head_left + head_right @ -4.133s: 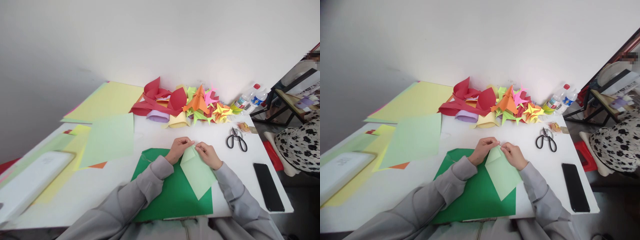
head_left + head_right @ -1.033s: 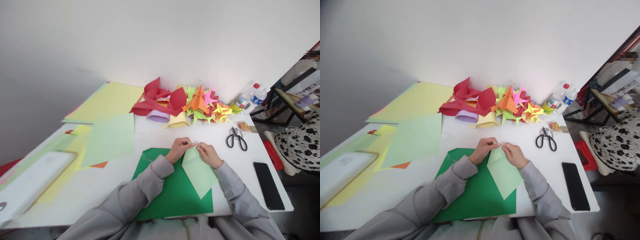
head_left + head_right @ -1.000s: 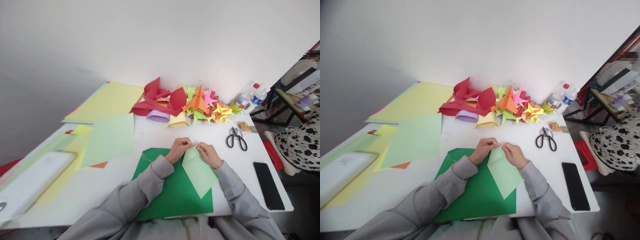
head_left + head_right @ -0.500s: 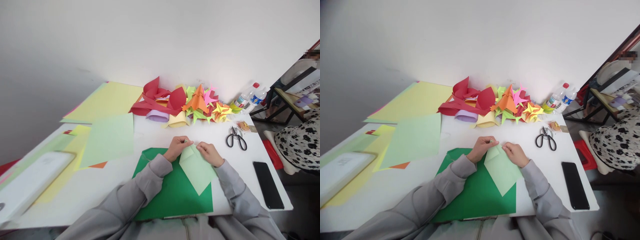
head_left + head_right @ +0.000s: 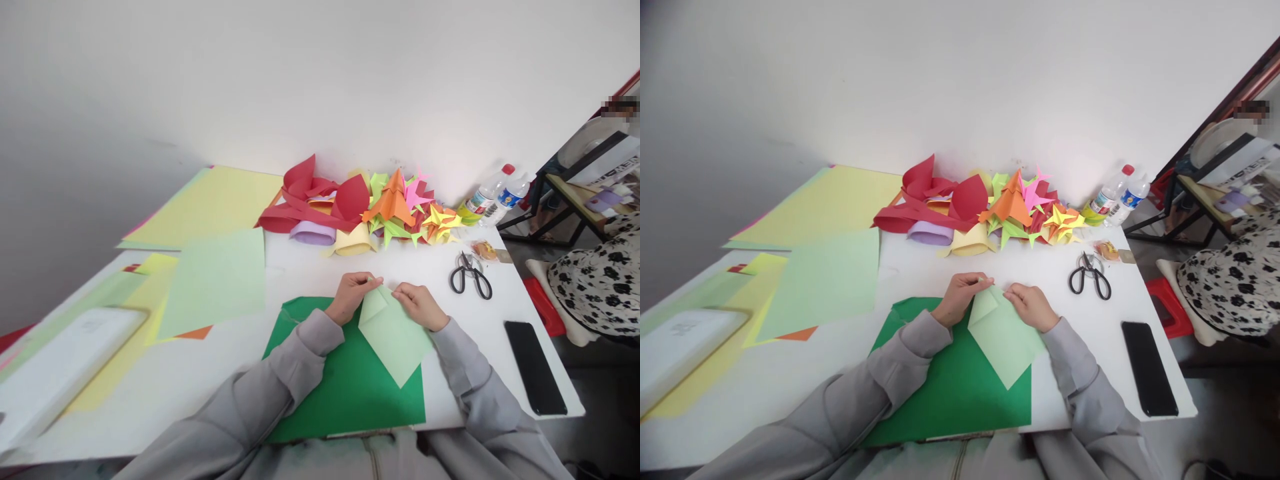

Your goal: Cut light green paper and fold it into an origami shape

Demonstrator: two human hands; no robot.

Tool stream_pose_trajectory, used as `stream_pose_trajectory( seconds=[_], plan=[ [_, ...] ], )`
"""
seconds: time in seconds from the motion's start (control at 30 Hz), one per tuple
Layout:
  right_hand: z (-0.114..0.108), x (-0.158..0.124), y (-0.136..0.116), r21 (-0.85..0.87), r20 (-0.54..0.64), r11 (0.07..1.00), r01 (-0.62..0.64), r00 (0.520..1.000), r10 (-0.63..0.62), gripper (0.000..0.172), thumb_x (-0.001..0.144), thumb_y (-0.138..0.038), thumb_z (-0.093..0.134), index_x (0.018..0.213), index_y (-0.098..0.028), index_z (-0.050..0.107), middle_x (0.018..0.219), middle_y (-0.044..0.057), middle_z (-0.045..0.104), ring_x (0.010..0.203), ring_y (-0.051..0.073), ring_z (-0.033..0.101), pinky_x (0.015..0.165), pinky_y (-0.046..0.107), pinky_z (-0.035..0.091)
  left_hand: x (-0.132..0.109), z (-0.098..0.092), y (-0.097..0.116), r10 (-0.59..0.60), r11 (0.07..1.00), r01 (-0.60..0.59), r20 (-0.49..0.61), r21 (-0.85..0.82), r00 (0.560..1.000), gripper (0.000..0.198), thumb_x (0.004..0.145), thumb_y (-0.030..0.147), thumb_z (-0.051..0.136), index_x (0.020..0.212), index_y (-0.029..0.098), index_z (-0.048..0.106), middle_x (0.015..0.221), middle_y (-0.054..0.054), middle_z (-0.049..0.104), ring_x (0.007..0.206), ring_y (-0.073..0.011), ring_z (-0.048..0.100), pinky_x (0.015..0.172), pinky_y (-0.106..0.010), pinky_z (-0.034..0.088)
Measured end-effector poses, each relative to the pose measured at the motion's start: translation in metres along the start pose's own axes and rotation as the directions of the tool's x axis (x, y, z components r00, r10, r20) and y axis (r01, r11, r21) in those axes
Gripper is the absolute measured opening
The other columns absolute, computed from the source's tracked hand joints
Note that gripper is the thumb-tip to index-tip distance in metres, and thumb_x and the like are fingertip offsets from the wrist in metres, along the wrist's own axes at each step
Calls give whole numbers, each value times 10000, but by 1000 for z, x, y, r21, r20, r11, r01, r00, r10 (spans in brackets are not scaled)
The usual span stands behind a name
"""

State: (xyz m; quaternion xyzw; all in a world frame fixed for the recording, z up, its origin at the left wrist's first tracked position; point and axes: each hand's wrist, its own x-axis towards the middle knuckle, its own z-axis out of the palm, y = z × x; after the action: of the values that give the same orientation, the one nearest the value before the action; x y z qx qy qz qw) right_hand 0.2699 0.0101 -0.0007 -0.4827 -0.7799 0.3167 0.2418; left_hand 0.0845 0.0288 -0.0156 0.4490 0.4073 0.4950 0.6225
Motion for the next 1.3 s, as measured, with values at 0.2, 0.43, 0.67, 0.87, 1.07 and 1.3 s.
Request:
stream_pose_trajectory(
  seconds=[0.2, 0.43, 0.67, 0.87, 1.07, 1.3],
  plan=[
    [0, 0, 2, 62, 30, 998, -4, 1000, 2, 270, 911, -369, 432, 747, -195, 558, 568, -47, 475, 516, 106, 416, 531, 222, 323, 2, -4, 0, 20, 1000, -19, 14, -21, 1000, 308, 643, 390, 737, 524, 141, 600, 540, 26, 476, 519, -87, 379, 487, -238, 261],
    [-1, 0, 0, 5, 27, 1000, -2, 1000, 2, 267, 907, -343, 437, 712, -195, 544, 553, -50, 453, 515, 104, 416, 538, 221, 319, 2, -5, 3, -31, 997, 30, -19, -69, 999, 316, 630, 388, 748, 510, 135, 600, 514, 26, 463, 495, -82, 379, 472, -226, 271],
    [-2, 0, 4, 60, 38, 998, -4, 999, 1, 280, 900, -368, 445, 730, -185, 571, 568, -41, 488, 528, 105, 435, 531, 218, 340, 6, -10, 5, -117, 991, 107, -145, -74, 982, 344, 621, 469, 738, 580, 135, 661, 519, 2, 547, 480, -101, 442, 474, -232, 338],
    [-4, 0, 3, 44, -3, 999, 13, 1000, -13, 283, 895, -373, 458, 740, -186, 603, 583, -28, 533, 538, 112, 455, 538, 223, 350, 9, -13, 3, -64, 996, 54, -144, -74, 988, 340, 631, 466, 733, 572, 141, 652, 509, 13, 530, 469, -98, 435, 465, -230, 330],
    [-3, 0, 4, 63, 20, 998, -9, 1000, 8, 303, 893, -389, 451, 730, -181, 600, 572, -32, 510, 532, 109, 450, 534, 220, 352, 10, -16, 6, -53, 997, 40, -196, -70, 979, 322, 627, 444, 738, 562, 142, 649, 525, 14, 542, 489, -100, 448, 481, -230, 344],
    [-7, 0, 8, 91, 0, 995, -32, 999, 33, 354, 877, -446, 462, 680, -176, 580, 552, -32, 493, 518, 104, 414, 510, 221, 340, 12, -19, 8, -93, 989, 64, -224, -132, 970, 299, 641, 429, 717, 573, 146, 649, 498, 11, 542, 472, -114, 463, 471, -239, 358]
  ],
)
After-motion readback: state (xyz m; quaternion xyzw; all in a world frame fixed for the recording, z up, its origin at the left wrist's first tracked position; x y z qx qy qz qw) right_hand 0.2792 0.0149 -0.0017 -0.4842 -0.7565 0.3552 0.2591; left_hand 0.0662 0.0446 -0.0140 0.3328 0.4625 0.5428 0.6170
